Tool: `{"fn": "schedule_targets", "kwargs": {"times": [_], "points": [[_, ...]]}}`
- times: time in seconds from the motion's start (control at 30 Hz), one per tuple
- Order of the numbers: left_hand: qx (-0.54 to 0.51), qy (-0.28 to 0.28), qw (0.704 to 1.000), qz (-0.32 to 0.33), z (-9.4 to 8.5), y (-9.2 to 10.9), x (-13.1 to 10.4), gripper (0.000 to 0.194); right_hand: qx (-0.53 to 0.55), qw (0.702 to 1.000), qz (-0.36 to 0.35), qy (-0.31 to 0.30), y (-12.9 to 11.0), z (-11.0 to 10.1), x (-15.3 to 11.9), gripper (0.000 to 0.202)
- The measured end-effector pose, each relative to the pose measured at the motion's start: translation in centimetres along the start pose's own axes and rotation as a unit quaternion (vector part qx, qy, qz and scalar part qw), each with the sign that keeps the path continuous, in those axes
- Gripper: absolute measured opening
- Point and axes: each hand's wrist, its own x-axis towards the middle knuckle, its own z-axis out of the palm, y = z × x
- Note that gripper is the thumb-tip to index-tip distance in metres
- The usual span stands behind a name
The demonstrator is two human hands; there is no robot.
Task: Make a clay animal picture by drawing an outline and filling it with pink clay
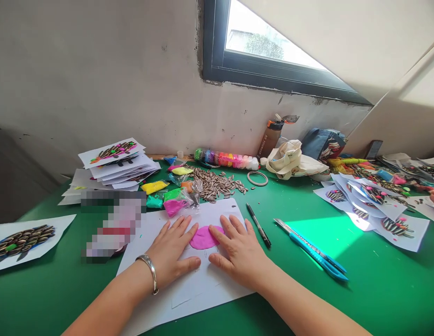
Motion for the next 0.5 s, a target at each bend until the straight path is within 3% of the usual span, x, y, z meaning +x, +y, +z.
{"fn": "schedule_targets", "kwargs": {"times": [0.17, 0.5], "points": [[0.015, -0.015, 1.000, 0.000, -0.4, 0.2, -0.1, 0.076, 0.020, 1.000, 0.010, 0.013, -0.5, -0.4, 0.6, 0.068], [0.011, -0.010, 1.000, 0.003, 0.1, -0.2, 0.0, 0.076, 0.025, 0.998, -0.045, 0.019, -1.2, -0.6, 1.7, 0.059]]}}
